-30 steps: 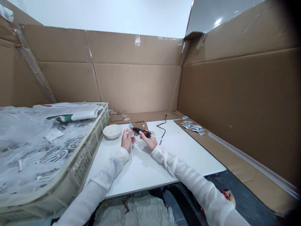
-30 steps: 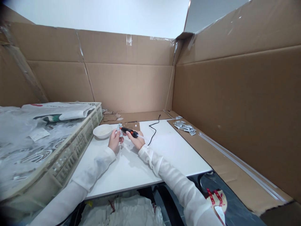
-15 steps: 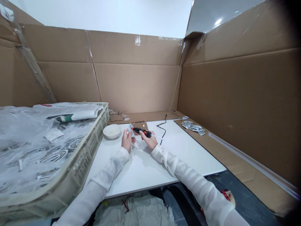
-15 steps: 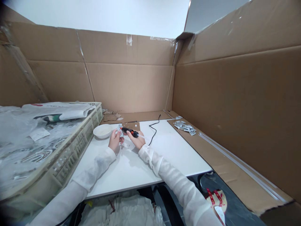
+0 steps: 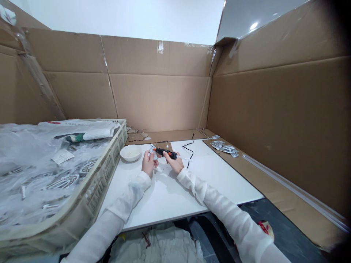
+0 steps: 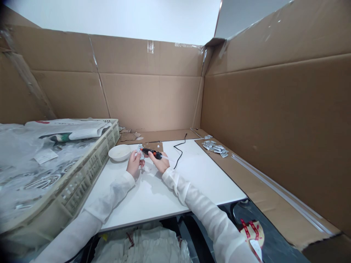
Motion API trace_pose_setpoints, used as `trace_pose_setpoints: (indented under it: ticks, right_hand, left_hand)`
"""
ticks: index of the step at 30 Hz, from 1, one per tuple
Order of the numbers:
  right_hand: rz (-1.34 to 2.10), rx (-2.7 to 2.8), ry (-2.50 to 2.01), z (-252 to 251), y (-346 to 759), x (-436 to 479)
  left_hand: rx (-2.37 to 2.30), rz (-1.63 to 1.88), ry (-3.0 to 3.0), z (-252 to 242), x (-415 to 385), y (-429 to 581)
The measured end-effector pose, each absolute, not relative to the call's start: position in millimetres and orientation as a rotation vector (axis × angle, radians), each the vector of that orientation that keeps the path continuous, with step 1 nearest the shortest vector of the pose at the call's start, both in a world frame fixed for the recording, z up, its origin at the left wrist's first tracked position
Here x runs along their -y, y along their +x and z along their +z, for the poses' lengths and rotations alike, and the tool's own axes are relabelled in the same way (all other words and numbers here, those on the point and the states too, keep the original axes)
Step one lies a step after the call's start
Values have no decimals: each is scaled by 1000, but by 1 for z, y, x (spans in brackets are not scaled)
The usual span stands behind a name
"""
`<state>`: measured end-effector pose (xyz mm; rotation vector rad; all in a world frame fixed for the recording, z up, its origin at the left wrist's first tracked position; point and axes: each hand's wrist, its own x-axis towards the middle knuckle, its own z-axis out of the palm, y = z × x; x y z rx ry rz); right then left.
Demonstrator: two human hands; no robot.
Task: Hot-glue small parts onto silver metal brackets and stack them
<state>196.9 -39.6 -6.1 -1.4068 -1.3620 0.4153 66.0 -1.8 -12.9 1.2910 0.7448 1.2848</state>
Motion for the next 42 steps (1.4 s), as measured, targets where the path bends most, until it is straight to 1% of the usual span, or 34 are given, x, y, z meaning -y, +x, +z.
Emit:
trace_pose_setpoints:
  ticks: [14, 19, 25, 29, 35, 42]
  right_hand:
    - [374, 1368, -1471, -4, 198, 39]
    - [347, 1133, -1491, 0, 204, 35]
    - [453, 942, -1442, 5, 207, 34]
    - [461, 1016, -1328, 5, 203, 37]
    - [551, 1250, -1304, 2, 201, 43]
    - [512, 1426, -1277, 1, 200, 45]
  left_hand:
    - [-752, 1270, 1264, -12, 1, 66]
    - [-776, 1350, 1210, -9, 1, 64]
    - [-830, 1317, 1281, -7, 1, 61]
    - [-934, 1322, 1285, -7, -3, 59]
    - [-953, 1367, 1270, -7, -4, 58]
    - [-1008, 1412, 1211, -4, -2, 58]
